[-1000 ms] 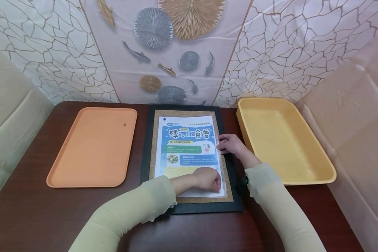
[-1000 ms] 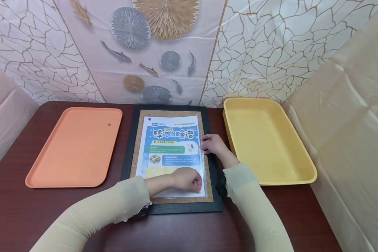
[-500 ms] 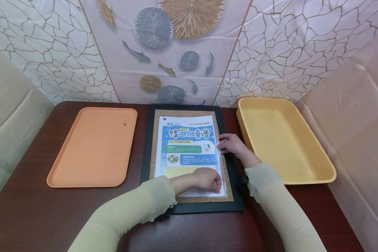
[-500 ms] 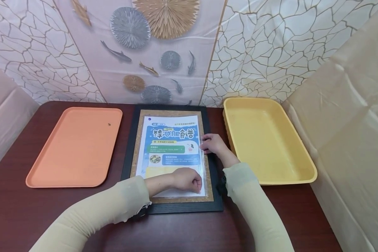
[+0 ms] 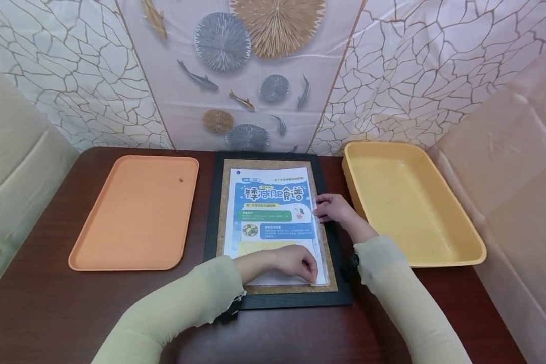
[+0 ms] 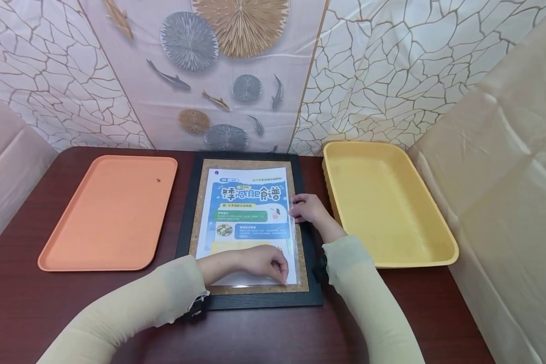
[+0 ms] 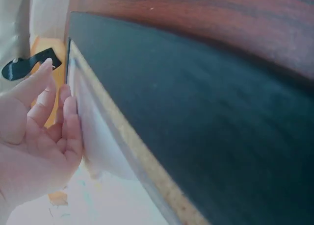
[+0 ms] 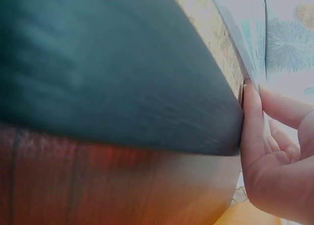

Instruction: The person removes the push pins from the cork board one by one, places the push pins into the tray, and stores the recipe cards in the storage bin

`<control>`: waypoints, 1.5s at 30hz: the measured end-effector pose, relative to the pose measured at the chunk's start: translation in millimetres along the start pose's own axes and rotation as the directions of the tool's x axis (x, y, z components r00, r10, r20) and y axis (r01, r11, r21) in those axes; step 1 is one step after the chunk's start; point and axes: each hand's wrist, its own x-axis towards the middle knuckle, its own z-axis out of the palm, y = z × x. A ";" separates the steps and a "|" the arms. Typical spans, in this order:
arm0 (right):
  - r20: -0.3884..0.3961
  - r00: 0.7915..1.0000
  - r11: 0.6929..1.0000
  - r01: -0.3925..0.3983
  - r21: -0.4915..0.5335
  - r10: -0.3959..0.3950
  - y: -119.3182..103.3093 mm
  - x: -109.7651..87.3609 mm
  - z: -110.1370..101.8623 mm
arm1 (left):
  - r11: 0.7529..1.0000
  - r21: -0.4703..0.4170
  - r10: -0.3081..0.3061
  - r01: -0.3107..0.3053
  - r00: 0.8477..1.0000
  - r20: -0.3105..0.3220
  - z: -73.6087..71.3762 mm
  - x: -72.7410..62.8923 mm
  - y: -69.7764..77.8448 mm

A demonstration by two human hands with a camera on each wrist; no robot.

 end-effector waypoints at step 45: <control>0.009 1.000 1.000 0.011 0.000 -0.011 -0.8 -1.0 0.4 | 0.905 -0.245 -0.426 0.349 0.707 -0.565 -109.1 -132.9 -64.5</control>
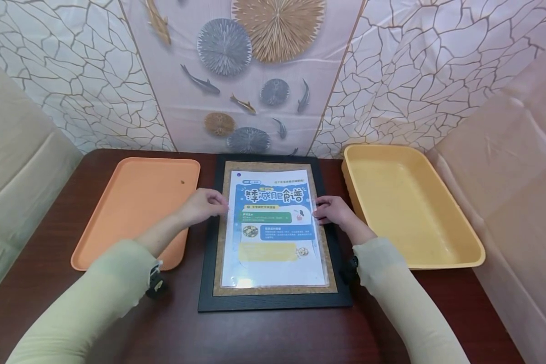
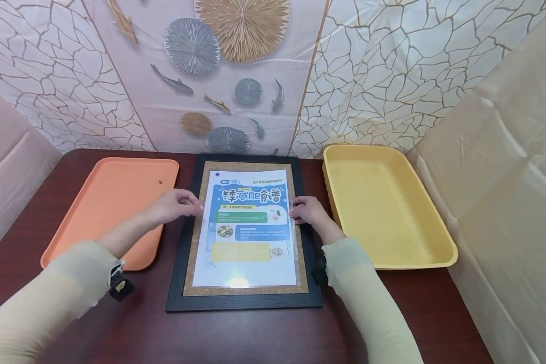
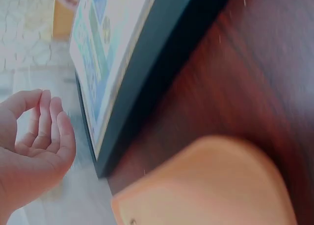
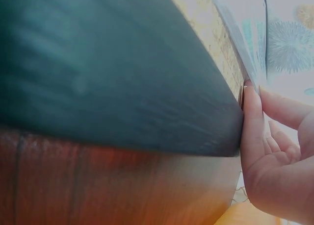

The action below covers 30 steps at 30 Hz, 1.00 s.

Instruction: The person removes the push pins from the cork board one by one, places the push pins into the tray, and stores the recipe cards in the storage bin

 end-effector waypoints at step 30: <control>-0.004 1.000 1.000 -0.009 -0.004 0.009 2.6 1.8 -1.0 | 0.968 -0.011 -0.244 0.249 0.937 -0.252 -67.4 13.7 -78.3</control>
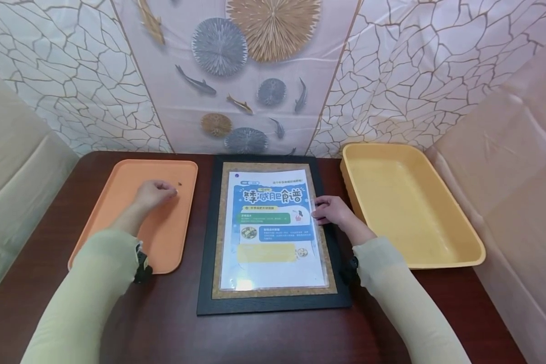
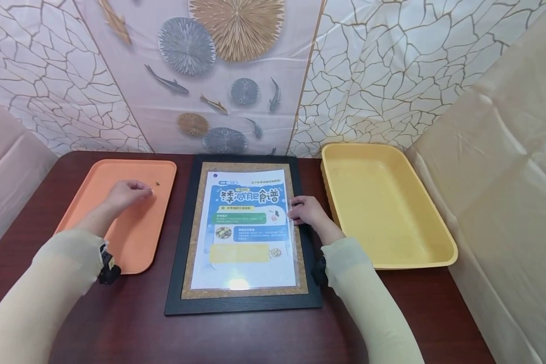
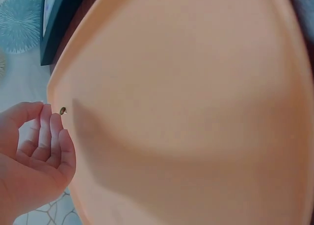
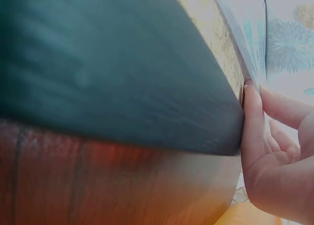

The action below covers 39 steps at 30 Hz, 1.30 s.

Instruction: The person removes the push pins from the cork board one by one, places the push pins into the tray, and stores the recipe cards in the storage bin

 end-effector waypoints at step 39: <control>-0.010 1.000 1.000 0.006 0.002 -0.006 -0.2 -2.1 0.4 | 0.998 0.058 -0.030 0.033 0.999 -0.043 14.2 5.5 -3.2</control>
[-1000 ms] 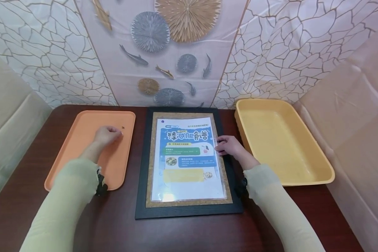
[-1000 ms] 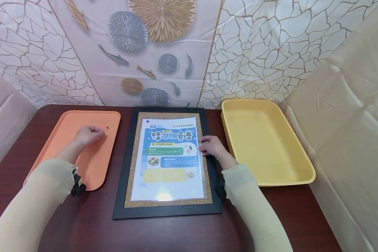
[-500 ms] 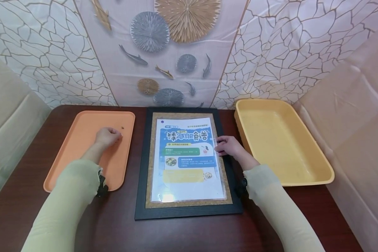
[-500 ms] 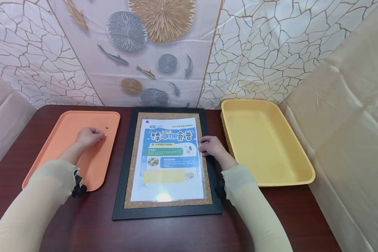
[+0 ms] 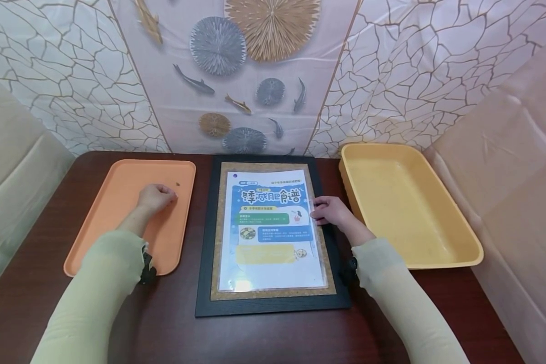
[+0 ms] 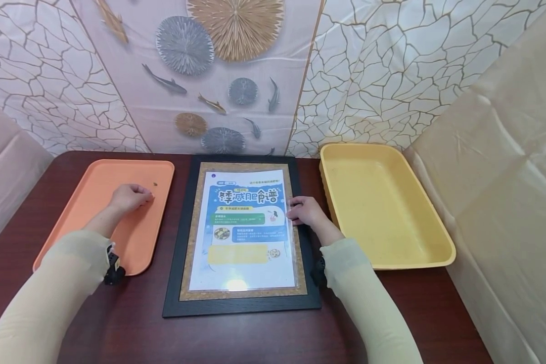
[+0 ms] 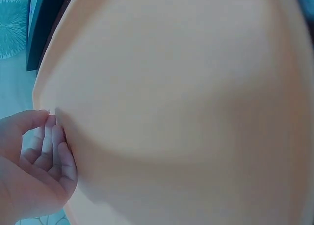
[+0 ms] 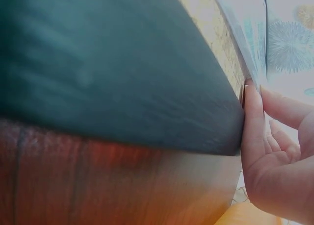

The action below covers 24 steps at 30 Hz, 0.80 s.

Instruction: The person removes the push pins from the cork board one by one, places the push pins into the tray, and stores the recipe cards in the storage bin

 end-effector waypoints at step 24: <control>0.009 1.000 1.000 0.009 -0.001 -0.009 1.5 3.1 -0.5 | 0.996 -0.078 0.043 -0.043 0.999 0.000 -8.2 2.7 10.4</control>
